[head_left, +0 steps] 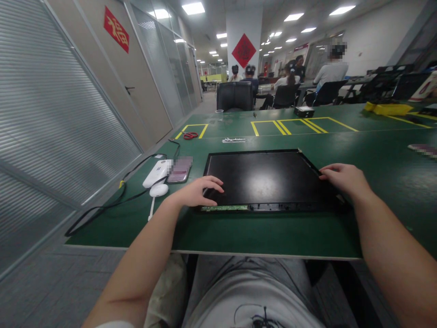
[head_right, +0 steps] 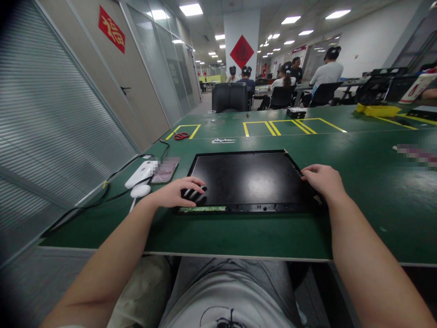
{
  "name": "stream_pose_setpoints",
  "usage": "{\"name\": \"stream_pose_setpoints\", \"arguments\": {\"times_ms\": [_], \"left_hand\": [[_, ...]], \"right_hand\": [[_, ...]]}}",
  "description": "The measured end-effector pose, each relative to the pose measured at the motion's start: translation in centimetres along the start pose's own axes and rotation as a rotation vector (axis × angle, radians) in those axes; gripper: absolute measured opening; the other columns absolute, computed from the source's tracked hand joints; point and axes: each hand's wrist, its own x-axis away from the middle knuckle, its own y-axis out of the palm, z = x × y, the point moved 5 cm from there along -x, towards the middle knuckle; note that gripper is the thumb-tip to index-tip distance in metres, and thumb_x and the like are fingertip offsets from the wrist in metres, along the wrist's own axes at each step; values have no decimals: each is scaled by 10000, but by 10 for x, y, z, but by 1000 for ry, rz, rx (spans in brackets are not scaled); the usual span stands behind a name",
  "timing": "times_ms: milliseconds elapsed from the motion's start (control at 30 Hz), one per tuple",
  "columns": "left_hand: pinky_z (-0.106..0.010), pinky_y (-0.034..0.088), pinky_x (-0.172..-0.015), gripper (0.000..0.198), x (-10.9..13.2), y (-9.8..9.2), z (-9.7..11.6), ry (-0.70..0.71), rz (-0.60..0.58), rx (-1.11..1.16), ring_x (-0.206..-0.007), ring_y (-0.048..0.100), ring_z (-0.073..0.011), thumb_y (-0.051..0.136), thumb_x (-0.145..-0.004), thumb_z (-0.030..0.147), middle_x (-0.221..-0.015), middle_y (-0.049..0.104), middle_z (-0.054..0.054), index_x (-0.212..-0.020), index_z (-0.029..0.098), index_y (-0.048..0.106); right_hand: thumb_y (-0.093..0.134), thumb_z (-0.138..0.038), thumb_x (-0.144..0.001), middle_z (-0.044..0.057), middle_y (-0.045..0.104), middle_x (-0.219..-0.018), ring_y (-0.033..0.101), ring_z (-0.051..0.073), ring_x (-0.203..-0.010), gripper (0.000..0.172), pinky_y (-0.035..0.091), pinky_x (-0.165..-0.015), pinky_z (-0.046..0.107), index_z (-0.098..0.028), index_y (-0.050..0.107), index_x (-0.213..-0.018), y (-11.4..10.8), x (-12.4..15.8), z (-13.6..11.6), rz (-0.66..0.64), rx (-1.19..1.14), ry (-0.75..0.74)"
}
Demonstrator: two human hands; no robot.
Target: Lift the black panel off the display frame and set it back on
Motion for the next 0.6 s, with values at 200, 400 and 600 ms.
{"name": "stream_pose_setpoints", "arguments": {"times_ms": [200, 400, 600], "left_hand": [[-400, 417, -1145, 327, 0, 2, 4, -8, -60, -21, -1314, 585, -268, 783, -823, 295, -1435, 618, -94, -1148, 257, 786], [-423, 397, -1165, 267, -1, 3, 10, -21, -67, -37, -1340, 563, -278, 752, -835, 246, -1459, 606, -97, -1096, 258, 808], [-430, 415, -1151, 262, -1, 1, 9, -1, -28, -57, -1318, 582, -281, 758, -808, 227, -1438, 622, -103, -1065, 241, 810]], "right_hand": [[573, -341, -764, 12, 776, -799, 680, 246, -925, 262, 437, -717, 332, -250, 775, -904, -1, 0, 0, 4, 2, -10], [570, -337, -759, 18, 776, -799, 677, 257, -932, 270, 430, -699, 333, -249, 775, -911, -2, 0, -1, -1, 12, 3], [566, -338, -766, 22, 777, -811, 681, 253, -930, 271, 438, -701, 331, -246, 774, -913, -1, 2, -1, -10, 1, 6]]}}
